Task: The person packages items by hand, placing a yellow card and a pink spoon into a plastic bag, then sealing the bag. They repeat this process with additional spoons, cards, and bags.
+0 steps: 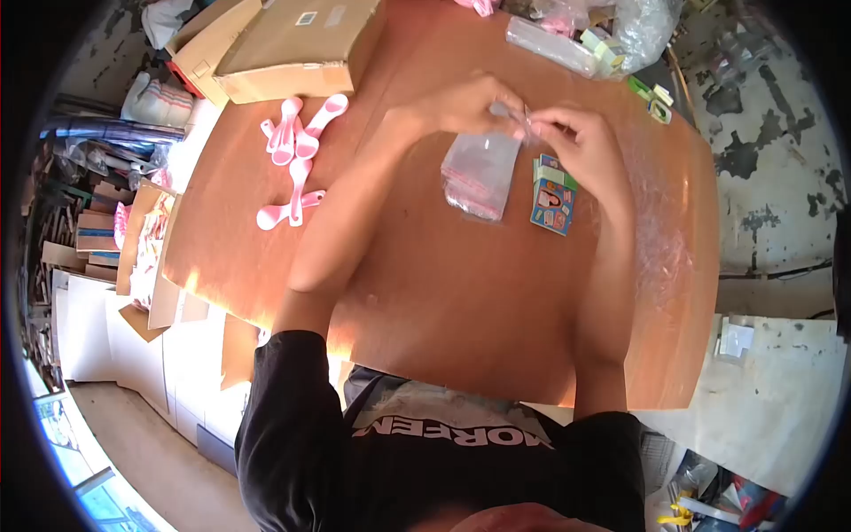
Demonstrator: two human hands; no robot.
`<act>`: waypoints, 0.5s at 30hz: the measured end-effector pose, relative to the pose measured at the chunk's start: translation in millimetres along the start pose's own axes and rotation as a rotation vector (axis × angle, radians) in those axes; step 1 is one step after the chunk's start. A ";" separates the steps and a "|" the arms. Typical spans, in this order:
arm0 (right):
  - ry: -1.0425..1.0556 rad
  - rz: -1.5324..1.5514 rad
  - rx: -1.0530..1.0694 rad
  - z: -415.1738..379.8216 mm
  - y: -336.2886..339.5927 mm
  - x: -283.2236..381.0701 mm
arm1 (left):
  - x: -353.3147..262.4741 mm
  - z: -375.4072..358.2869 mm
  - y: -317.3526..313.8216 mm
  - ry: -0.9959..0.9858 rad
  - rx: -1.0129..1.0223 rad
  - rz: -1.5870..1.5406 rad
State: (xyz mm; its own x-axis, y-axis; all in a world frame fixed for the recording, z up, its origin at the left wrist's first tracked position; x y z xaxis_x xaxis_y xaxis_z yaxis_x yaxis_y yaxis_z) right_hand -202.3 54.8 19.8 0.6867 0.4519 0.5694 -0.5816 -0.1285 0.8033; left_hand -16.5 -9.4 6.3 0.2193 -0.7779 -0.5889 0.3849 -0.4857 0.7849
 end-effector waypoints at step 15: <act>-0.137 -0.310 0.001 -96.4 -40.3 -9.4 | 30.1 1.4 9.1 0.198 -0.309 -0.422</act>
State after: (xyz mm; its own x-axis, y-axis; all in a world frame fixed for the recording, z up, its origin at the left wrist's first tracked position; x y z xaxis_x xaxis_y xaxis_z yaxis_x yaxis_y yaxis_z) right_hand -227.4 140.9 -34.7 0.8832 0.3467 0.3158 -0.3352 -0.0042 0.9421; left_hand -7.7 -37.8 -4.0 0.1414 -0.4370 -0.8883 0.7143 -0.5762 0.3972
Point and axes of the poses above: each hand's wrist, its own z-axis towards the middle knuckle, its own y-axis out of the back of the hand, x = y × z, the point moved 2 cm from there along z, towards the middle knuckle, and after that the axes turned 9 degrees about x, right-handed, at the moved point
